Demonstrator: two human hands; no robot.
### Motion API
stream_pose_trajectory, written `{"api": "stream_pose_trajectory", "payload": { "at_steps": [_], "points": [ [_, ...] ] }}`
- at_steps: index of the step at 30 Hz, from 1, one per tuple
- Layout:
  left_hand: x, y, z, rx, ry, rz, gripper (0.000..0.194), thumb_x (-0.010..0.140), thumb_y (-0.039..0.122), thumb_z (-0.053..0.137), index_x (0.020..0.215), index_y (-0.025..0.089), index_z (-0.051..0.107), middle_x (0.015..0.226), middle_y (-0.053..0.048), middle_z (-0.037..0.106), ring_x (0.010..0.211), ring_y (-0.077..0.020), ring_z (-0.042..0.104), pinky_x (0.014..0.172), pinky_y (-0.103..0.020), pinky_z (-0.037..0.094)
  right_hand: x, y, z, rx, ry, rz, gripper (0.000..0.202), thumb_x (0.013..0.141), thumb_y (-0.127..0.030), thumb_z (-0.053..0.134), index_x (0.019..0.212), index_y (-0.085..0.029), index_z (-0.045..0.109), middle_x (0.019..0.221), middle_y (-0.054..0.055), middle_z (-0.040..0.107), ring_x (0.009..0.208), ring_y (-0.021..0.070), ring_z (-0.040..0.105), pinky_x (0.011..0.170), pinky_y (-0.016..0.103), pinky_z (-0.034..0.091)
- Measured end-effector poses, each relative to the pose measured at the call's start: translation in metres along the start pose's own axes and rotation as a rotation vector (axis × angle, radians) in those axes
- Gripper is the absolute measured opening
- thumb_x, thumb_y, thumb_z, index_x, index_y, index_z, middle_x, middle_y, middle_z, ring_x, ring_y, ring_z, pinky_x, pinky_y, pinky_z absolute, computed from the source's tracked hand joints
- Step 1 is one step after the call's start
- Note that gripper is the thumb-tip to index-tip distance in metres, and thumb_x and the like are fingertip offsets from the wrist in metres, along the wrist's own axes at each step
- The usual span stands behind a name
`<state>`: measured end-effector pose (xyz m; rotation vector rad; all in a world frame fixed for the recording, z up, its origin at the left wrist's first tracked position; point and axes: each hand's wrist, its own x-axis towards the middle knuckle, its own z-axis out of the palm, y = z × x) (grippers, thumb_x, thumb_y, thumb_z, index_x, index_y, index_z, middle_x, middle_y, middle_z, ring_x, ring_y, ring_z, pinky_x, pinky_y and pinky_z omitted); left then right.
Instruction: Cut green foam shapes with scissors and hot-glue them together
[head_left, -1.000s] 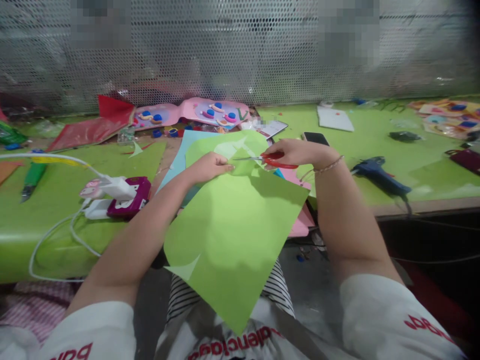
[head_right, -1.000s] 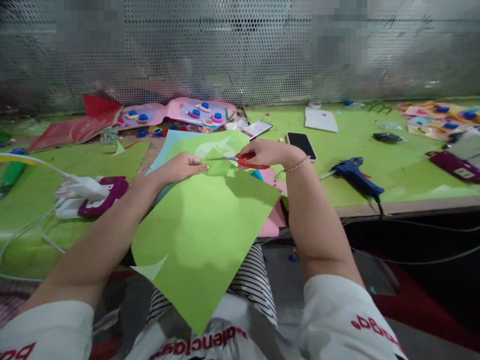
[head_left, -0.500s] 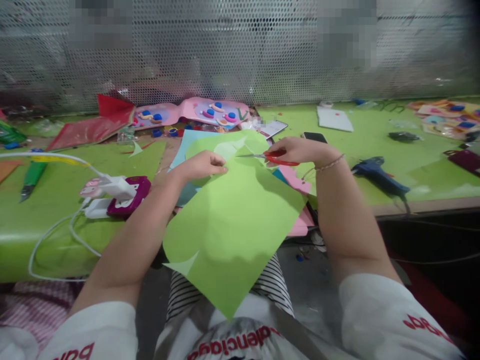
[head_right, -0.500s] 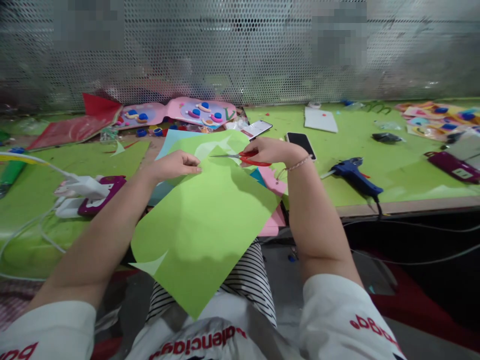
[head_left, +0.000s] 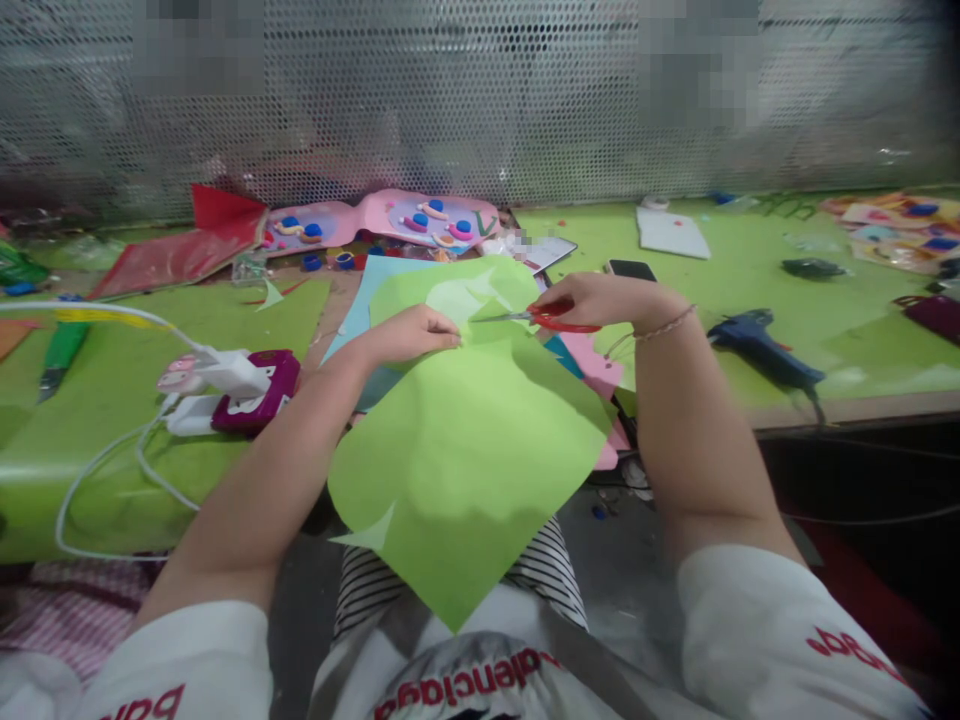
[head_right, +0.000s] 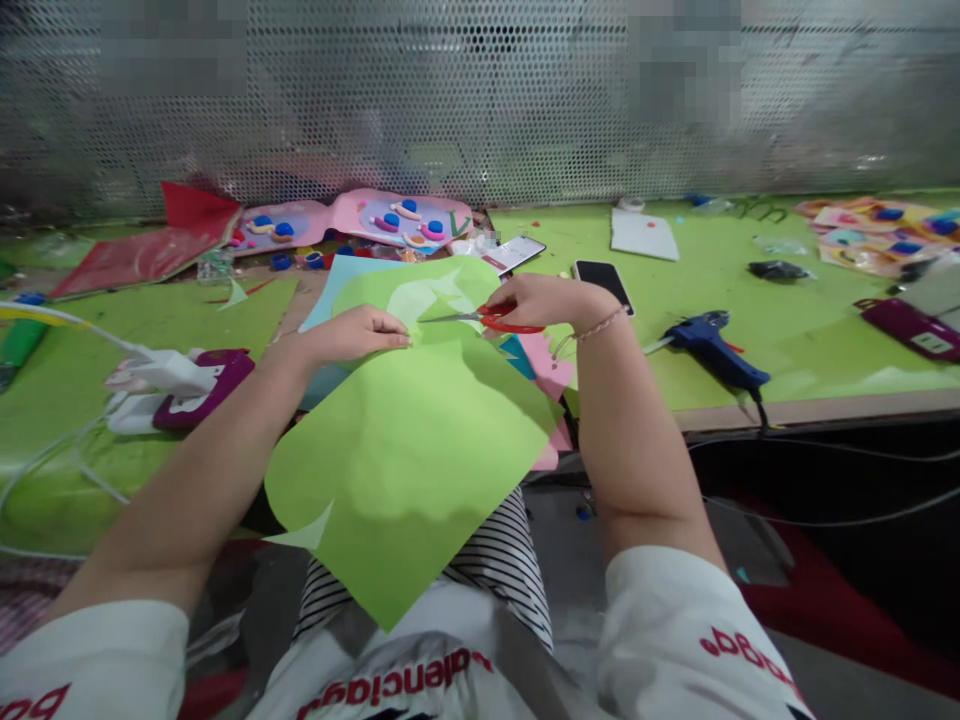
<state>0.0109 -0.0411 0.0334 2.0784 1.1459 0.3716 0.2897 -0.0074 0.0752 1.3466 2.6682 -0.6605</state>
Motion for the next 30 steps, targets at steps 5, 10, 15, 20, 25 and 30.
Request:
{"api": "stream_pose_trajectory", "payload": {
  "at_steps": [5,10,15,20,25,30],
  "points": [
    [0.0003,0.0008,0.001,0.013,-0.006,-0.003,0.028,0.076,0.039,0.056,0.061,0.016,0.054,0.055,0.004,0.036,0.051,-0.0079,0.029,0.054,-0.024,0.023,0.0007,0.0029,0.0006,-0.013,0.004,0.023,0.049,0.074,-0.058,0.059,0.099,-0.018,0.071,0.079,0.006,0.067,0.058,0.0132,0.047,0.055,0.029,0.033],
    [-0.0001,0.0018,0.0025,0.008,-0.019,0.004,0.029,0.077,0.041,0.055,0.062,0.016,0.054,0.056,0.004,0.035,0.052,-0.0083,0.028,0.054,-0.025,0.023,0.0037,0.0007,0.0022,0.004,-0.025,0.019,0.052,0.073,-0.062,0.059,0.099,-0.019,0.071,0.08,0.007,0.067,0.062,0.015,0.05,0.056,0.029,0.033],
    [-0.0002,0.0024,0.0034,-0.005,-0.033,0.009,0.029,0.077,0.04,0.054,0.06,0.017,0.05,0.057,0.004,0.033,0.052,-0.0086,0.027,0.054,-0.025,0.023,0.0047,0.0038,0.0042,0.029,-0.036,-0.035,0.05,0.074,-0.062,0.059,0.097,-0.019,0.071,0.078,0.006,0.066,0.059,0.0127,0.047,0.056,0.028,0.033],
    [0.0004,0.0028,0.0033,-0.017,-0.031,0.027,0.029,0.076,0.038,0.055,0.058,0.017,0.047,0.057,0.004,0.032,0.053,-0.0086,0.027,0.055,-0.025,0.023,0.0048,0.0089,0.0046,0.029,-0.029,-0.039,0.05,0.074,-0.061,0.058,0.099,-0.02,0.072,0.078,0.005,0.066,0.059,0.013,0.047,0.056,0.029,0.034],
    [0.0006,0.0021,0.0039,-0.028,-0.038,0.03,0.028,0.075,0.038,0.056,0.058,0.017,0.048,0.057,0.004,0.033,0.053,-0.0086,0.027,0.054,-0.025,0.023,0.0074,0.0064,0.006,0.031,-0.061,-0.021,0.054,0.074,-0.064,0.058,0.101,-0.019,0.071,0.08,0.006,0.066,0.06,0.0133,0.048,0.056,0.028,0.034],
    [0.0006,0.0008,0.0049,-0.022,-0.035,0.033,0.029,0.077,0.04,0.055,0.06,0.017,0.05,0.057,0.003,0.034,0.052,-0.0087,0.027,0.054,-0.025,0.023,0.0084,0.007,0.0071,0.05,-0.05,-0.056,0.056,0.073,-0.065,0.057,0.101,-0.019,0.07,0.084,0.007,0.067,0.064,0.0145,0.05,0.058,0.028,0.034]
  ]
}}
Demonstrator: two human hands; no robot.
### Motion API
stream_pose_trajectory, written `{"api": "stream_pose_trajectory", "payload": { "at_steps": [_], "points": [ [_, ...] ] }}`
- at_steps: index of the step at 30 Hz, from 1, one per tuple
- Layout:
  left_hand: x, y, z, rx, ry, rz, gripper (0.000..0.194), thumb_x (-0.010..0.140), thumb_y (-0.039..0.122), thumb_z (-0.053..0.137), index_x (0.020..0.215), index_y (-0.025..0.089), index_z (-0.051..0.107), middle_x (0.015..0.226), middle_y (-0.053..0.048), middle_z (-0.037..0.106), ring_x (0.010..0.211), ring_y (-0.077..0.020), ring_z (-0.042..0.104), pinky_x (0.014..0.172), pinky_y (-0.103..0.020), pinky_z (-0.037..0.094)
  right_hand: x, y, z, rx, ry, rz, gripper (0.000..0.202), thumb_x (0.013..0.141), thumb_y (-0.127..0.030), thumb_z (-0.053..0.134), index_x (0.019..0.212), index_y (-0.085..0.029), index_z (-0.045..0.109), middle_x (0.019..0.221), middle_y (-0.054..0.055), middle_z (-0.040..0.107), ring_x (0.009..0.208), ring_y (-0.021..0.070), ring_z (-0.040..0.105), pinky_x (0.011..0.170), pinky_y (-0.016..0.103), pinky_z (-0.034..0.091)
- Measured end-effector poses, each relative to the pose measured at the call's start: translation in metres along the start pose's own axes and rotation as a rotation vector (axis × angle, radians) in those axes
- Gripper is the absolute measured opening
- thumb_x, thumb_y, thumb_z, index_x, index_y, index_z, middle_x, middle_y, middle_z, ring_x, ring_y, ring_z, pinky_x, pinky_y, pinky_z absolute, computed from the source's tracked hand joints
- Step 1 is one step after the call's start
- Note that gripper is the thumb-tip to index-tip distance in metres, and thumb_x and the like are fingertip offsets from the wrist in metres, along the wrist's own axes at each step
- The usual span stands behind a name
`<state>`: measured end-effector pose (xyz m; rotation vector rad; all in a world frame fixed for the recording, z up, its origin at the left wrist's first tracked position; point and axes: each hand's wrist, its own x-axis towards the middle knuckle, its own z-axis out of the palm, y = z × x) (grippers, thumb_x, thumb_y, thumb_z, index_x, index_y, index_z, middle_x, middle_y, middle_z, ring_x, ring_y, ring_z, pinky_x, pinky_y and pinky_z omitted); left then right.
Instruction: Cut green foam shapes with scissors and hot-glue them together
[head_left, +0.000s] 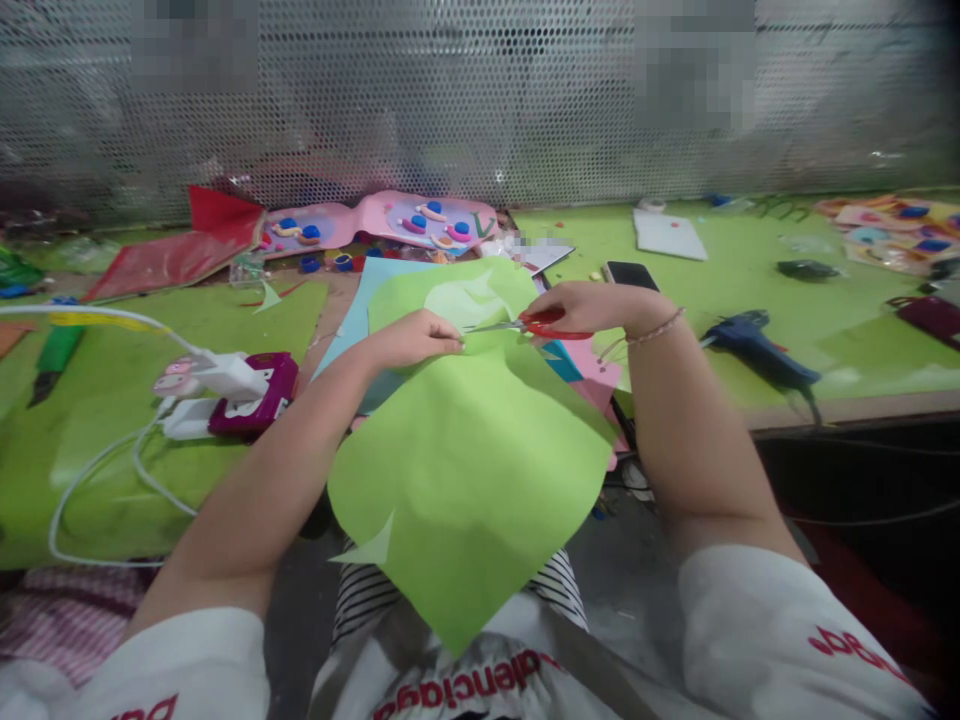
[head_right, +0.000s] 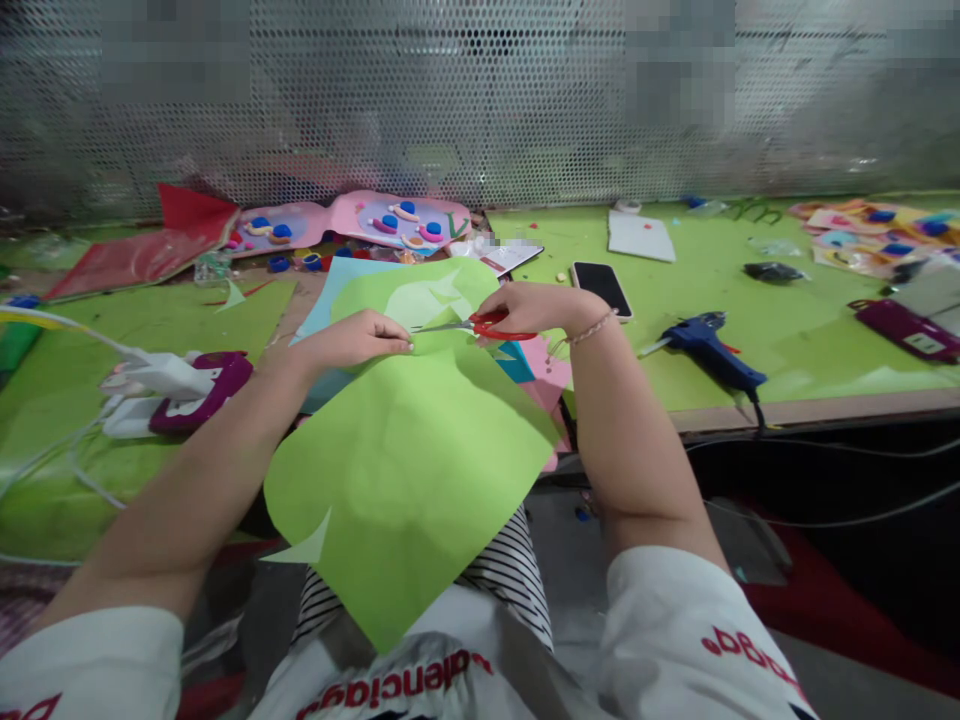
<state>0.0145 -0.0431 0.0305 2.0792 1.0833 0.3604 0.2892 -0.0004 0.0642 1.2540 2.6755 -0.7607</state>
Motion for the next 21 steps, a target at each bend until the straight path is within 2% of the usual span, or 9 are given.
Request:
{"api": "stream_pose_trajectory", "payload": {
  "at_steps": [9,15,21],
  "points": [
    [0.001,-0.002,0.0,0.01,0.044,-0.015,0.03,0.077,0.042,0.055,0.064,0.015,0.057,0.056,0.003,0.037,0.051,-0.0085,0.028,0.053,-0.025,0.023,0.0,-0.007,0.0,-0.024,-0.009,-0.001,0.049,0.076,-0.059,0.057,0.097,-0.017,0.07,0.076,0.005,0.065,0.06,0.0122,0.047,0.056,0.027,0.033],
    [0.002,-0.003,0.0,-0.011,0.057,-0.027,0.03,0.077,0.041,0.056,0.064,0.015,0.059,0.054,0.004,0.037,0.051,-0.0084,0.029,0.052,-0.025,0.023,0.0,-0.013,0.002,-0.04,0.019,0.001,0.044,0.077,-0.051,0.058,0.1,-0.015,0.07,0.081,0.007,0.066,0.062,0.0131,0.049,0.057,0.028,0.034],
    [0.002,-0.003,0.001,-0.051,0.051,-0.038,0.027,0.075,0.039,0.058,0.063,0.015,0.06,0.053,0.003,0.038,0.05,-0.0083,0.029,0.051,-0.026,0.021,0.0,-0.011,0.002,-0.028,0.013,-0.003,0.044,0.076,-0.051,0.059,0.1,-0.016,0.071,0.078,0.006,0.066,0.062,0.0132,0.049,0.057,0.028,0.035]
  ]
}}
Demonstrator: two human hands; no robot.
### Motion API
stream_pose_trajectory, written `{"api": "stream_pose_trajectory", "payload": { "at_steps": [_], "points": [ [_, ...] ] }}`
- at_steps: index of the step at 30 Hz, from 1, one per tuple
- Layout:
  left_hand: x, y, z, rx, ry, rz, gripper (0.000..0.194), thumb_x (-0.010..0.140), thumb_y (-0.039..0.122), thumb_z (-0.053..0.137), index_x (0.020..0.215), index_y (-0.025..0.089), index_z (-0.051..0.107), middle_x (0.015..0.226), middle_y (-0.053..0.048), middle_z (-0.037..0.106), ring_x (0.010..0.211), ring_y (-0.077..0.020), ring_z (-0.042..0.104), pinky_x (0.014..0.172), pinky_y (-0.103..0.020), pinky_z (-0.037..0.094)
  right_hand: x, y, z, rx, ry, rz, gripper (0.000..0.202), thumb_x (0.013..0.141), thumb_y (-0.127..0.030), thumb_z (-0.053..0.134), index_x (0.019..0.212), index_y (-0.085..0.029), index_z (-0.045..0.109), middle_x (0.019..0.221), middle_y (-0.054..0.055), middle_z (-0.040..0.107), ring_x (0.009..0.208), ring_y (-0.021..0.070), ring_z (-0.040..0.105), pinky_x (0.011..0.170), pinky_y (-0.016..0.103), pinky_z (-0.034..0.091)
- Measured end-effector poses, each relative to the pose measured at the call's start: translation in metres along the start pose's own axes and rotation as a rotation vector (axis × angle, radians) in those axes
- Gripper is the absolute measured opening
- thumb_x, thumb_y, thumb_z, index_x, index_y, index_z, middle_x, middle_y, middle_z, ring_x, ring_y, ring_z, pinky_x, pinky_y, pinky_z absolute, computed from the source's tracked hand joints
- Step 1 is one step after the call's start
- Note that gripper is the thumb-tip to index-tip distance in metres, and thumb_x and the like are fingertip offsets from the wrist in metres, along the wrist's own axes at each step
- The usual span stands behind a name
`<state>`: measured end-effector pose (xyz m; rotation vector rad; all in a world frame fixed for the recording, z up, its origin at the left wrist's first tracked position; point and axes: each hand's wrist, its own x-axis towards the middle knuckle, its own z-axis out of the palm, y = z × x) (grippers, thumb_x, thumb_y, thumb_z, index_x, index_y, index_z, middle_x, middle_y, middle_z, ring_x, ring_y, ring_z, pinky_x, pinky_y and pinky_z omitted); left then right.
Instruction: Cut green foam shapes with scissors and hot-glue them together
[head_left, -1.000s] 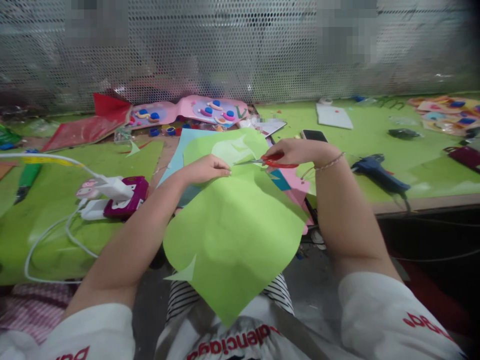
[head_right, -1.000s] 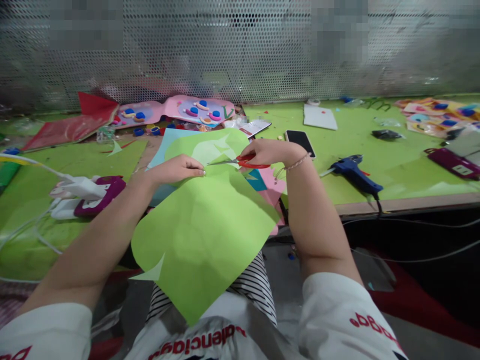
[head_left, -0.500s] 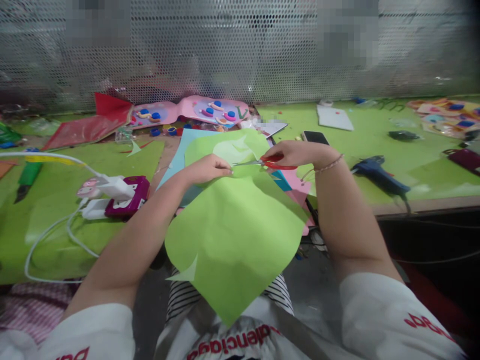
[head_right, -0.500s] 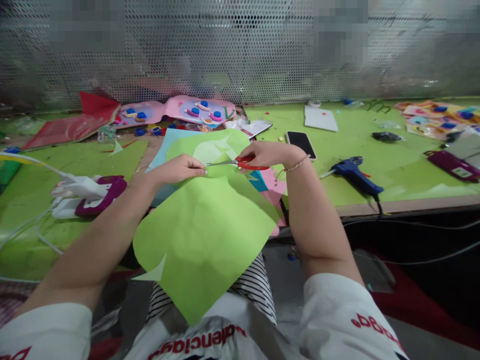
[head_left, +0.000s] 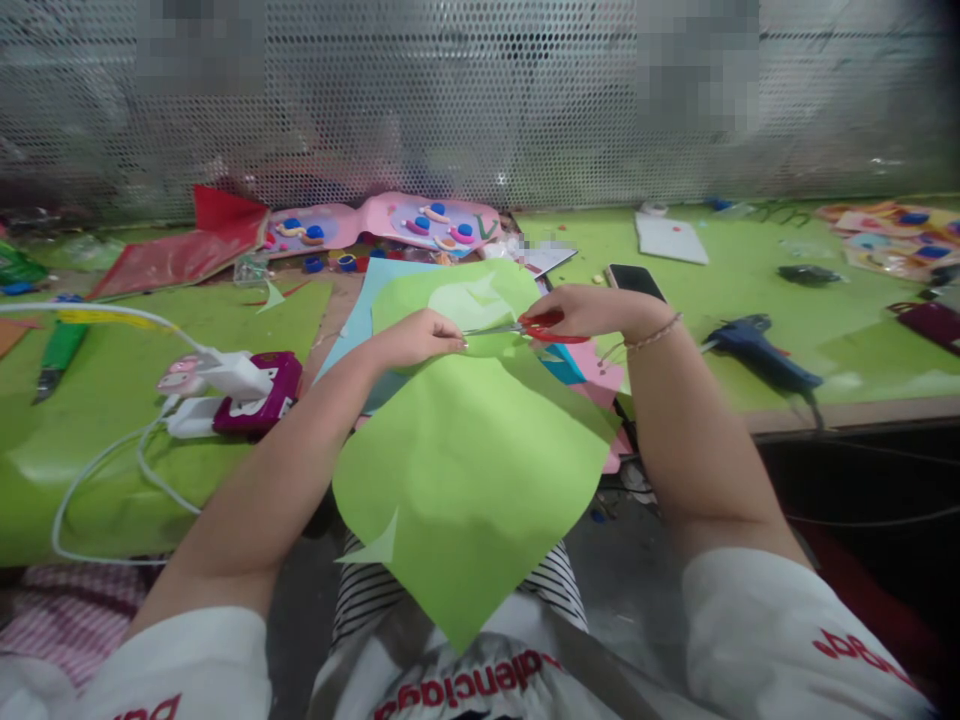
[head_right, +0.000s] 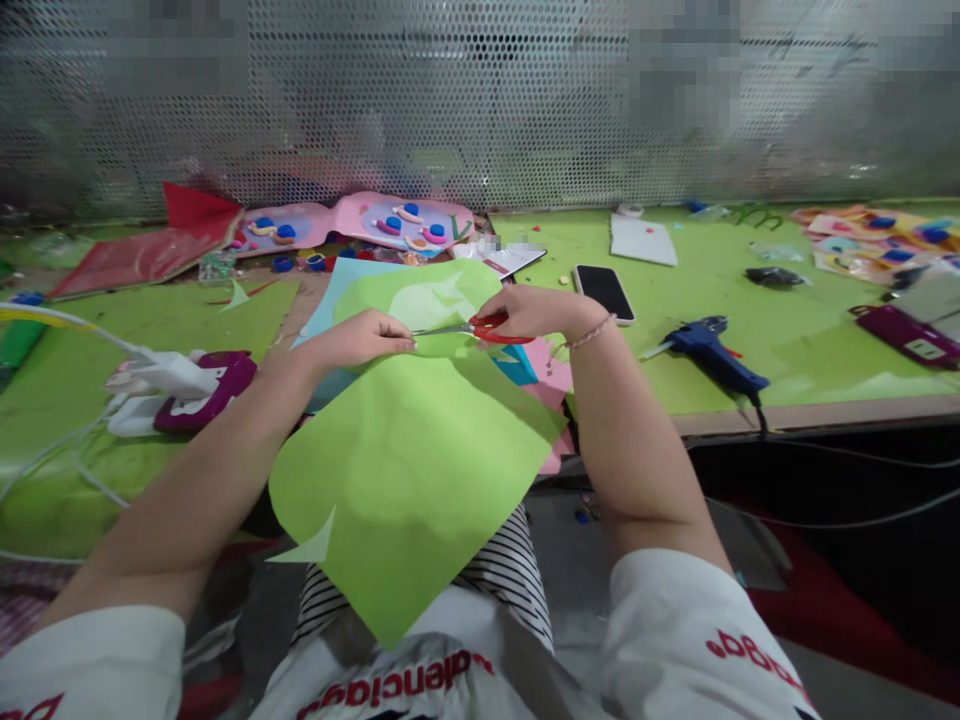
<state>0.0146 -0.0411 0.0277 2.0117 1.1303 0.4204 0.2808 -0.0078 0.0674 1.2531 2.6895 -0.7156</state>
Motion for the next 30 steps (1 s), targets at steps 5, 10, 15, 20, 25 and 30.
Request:
{"api": "stream_pose_trajectory", "payload": {
  "at_steps": [5,10,15,20,25,30],
  "points": [
    [0.001,-0.003,0.0,-0.004,-0.001,0.017,0.028,0.075,0.04,0.058,0.061,0.015,0.057,0.052,0.004,0.036,0.05,-0.0082,0.028,0.051,-0.026,0.021,0.002,0.001,0.0,0.019,0.015,-0.004,0.044,0.074,-0.051,0.06,0.099,-0.016,0.071,0.082,0.006,0.066,0.065,0.0141,0.05,0.059,0.028,0.036],
    [0.001,-0.003,-0.001,0.0,0.029,0.012,0.031,0.076,0.041,0.058,0.058,0.016,0.054,0.051,0.004,0.035,0.049,-0.0085,0.03,0.052,-0.026,0.023,0.004,0.002,0.002,0.02,0.079,0.014,0.035,0.074,-0.052,0.06,0.081,-0.019,0.069,0.068,0.002,0.059,0.057,0.0112,0.043,0.054,0.027,0.033],
    [0.004,-0.005,0.0,-0.055,0.209,-0.006,0.024,0.075,0.036,0.059,0.062,0.016,0.059,0.055,0.003,0.045,0.053,-0.0093,0.036,0.055,-0.025,0.029,0.009,0.004,0.006,0.089,0.326,0.099,0.034,0.075,-0.052,0.06,0.078,-0.018,0.065,0.061,0.0,0.053,0.054,0.0107,0.041,0.053,0.027,0.032],
    [0.013,-0.016,-0.001,-0.222,0.45,-0.063,0.018,0.074,0.031,0.059,0.064,0.016,0.059,0.058,0.003,0.051,0.057,-0.0097,0.042,0.06,-0.024,0.034,0.02,0.014,0.007,0.156,0.778,0.278,0.032,0.076,-0.049,0.057,0.077,-0.017,0.059,0.066,0.004,0.055,0.059,0.0143,0.046,0.056,0.029,0.036],
    [0.022,-0.036,-0.001,-0.384,0.627,-0.064,0.016,0.072,0.032,0.061,0.073,0.016,0.063,0.068,0.001,0.06,0.063,-0.0105,0.048,0.062,-0.023,0.039,0.03,0.024,0.009,0.209,0.876,0.244,0.024,0.074,-0.04,0.055,0.085,-0.019,0.059,0.073,0.005,0.059,0.063,0.0167,0.049,0.059,0.03,0.039],
    [0.028,-0.047,-0.003,-0.472,0.69,-0.059,0.016,0.071,0.03,0.062,0.076,0.015,0.063,0.073,0.0,0.064,0.066,-0.0106,0.051,0.064,-0.023,0.042,0.036,0.024,0.016,0.025,0.834,0.095,0.014,0.071,-0.032,0.055,0.075,-0.018,0.056,0.068,0.004,0.056,0.061,0.015,0.045,0.058,0.028,0.036]
  ]
}}
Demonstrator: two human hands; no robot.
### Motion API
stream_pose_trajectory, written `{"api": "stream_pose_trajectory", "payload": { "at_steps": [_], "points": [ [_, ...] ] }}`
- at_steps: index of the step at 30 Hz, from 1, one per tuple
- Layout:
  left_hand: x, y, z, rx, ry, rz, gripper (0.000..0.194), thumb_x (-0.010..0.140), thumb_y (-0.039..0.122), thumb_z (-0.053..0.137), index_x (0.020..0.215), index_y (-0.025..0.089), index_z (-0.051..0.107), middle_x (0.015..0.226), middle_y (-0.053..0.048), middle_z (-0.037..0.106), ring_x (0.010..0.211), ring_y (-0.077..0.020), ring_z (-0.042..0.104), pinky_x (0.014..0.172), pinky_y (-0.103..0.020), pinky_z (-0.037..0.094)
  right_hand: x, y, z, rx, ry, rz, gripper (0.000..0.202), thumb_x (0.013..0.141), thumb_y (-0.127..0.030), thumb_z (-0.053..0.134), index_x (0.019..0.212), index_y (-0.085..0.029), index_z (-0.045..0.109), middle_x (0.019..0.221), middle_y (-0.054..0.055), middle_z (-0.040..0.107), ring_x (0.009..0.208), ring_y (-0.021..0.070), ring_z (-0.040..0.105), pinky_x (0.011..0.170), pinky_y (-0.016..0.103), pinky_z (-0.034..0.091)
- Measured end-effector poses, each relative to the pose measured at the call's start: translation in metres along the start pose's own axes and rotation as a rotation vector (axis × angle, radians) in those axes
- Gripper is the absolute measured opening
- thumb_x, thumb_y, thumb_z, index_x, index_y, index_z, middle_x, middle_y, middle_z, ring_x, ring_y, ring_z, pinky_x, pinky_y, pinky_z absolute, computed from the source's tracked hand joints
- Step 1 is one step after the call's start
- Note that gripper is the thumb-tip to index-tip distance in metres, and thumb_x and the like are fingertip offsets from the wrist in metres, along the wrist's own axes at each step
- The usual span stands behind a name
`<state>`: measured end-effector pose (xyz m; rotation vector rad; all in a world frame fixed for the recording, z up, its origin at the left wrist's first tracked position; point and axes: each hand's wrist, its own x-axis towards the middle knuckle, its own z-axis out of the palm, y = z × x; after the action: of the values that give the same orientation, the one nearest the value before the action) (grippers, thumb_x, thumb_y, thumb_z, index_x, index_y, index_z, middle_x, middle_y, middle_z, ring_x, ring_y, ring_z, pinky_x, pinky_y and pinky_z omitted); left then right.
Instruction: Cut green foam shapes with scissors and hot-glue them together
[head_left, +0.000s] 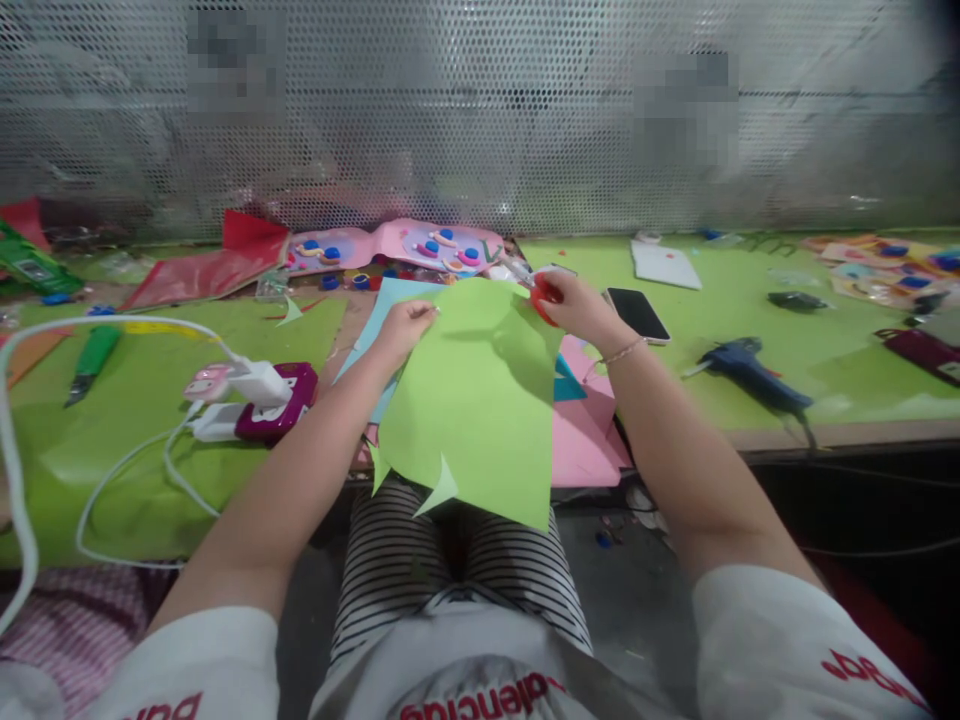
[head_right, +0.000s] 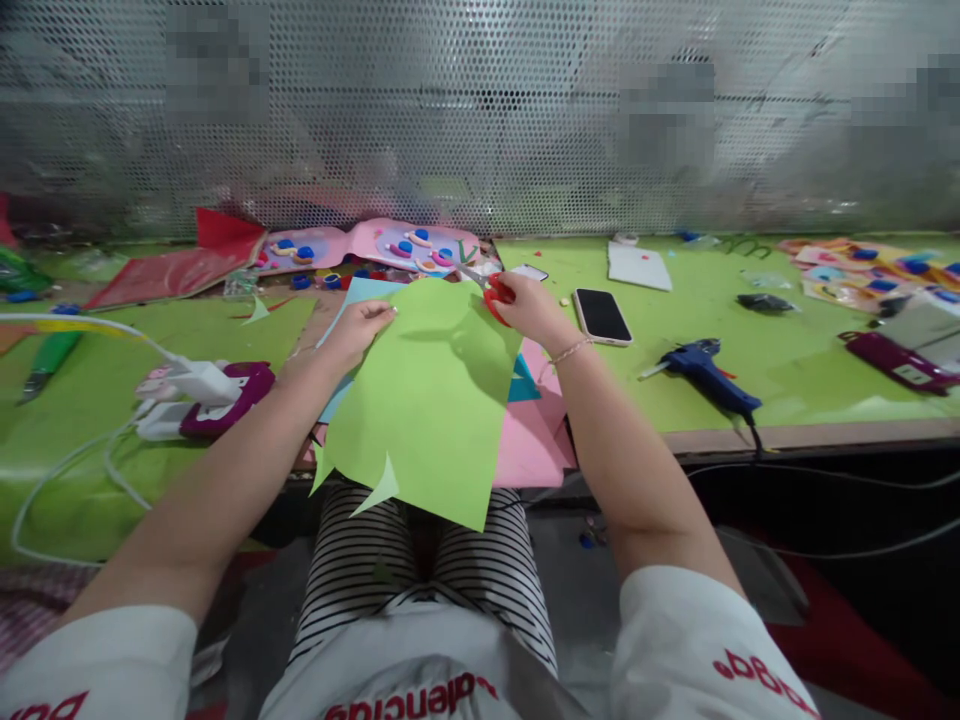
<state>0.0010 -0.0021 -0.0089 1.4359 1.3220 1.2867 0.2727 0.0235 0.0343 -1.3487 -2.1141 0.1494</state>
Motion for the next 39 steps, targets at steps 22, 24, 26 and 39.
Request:
{"api": "stream_pose_trajectory", "payload": {
  "at_steps": [22,24,26,39],
  "points": [
    [-0.001,0.001,0.003,0.224,0.043,0.104,0.022,0.078,0.024,0.058,0.094,0.015,0.07,0.091,-0.007,0.073,0.084,-0.0163,0.065,0.082,-0.03,0.049,-0.004,-0.001,-0.001,-0.125,-0.205,-0.236,0.02,0.073,-0.022,0.056,0.089,-0.017,0.065,0.085,0.008,0.066,0.073,0.0194,0.057,0.065,0.029,0.042],
    [0.001,0.0,0.003,0.216,0.024,0.065,0.022,0.077,0.023,0.059,0.094,0.014,0.069,0.095,-0.007,0.073,0.087,-0.0166,0.065,0.085,-0.03,0.049,-0.003,0.0,-0.003,-0.123,-0.143,-0.236,0.023,0.072,-0.02,0.055,0.093,-0.016,0.065,0.092,0.01,0.066,0.078,0.0207,0.058,0.068,0.031,0.044],
    [0.0,-0.001,0.003,0.263,0.0,0.066,0.023,0.077,0.022,0.06,0.096,0.014,0.069,0.098,-0.008,0.073,0.09,-0.0177,0.065,0.087,-0.032,0.048,-0.004,0.0,-0.005,-0.107,-0.102,-0.249,0.026,0.072,-0.02,0.055,0.095,-0.015,0.065,0.099,0.013,0.064,0.081,0.0215,0.058,0.07,0.031,0.044],
    [-0.012,0.008,0.01,0.397,-0.189,0.17,0.024,0.078,0.023,0.059,0.093,0.015,0.075,0.092,-0.007,0.074,0.083,-0.0178,0.065,0.082,-0.031,0.049,-0.008,-0.007,-0.005,-0.055,-0.192,-0.327,0.025,0.075,-0.027,0.057,0.097,-0.019,0.065,0.104,0.013,0.063,0.09,0.0243,0.059,0.075,0.034,0.046]
  ]
}}
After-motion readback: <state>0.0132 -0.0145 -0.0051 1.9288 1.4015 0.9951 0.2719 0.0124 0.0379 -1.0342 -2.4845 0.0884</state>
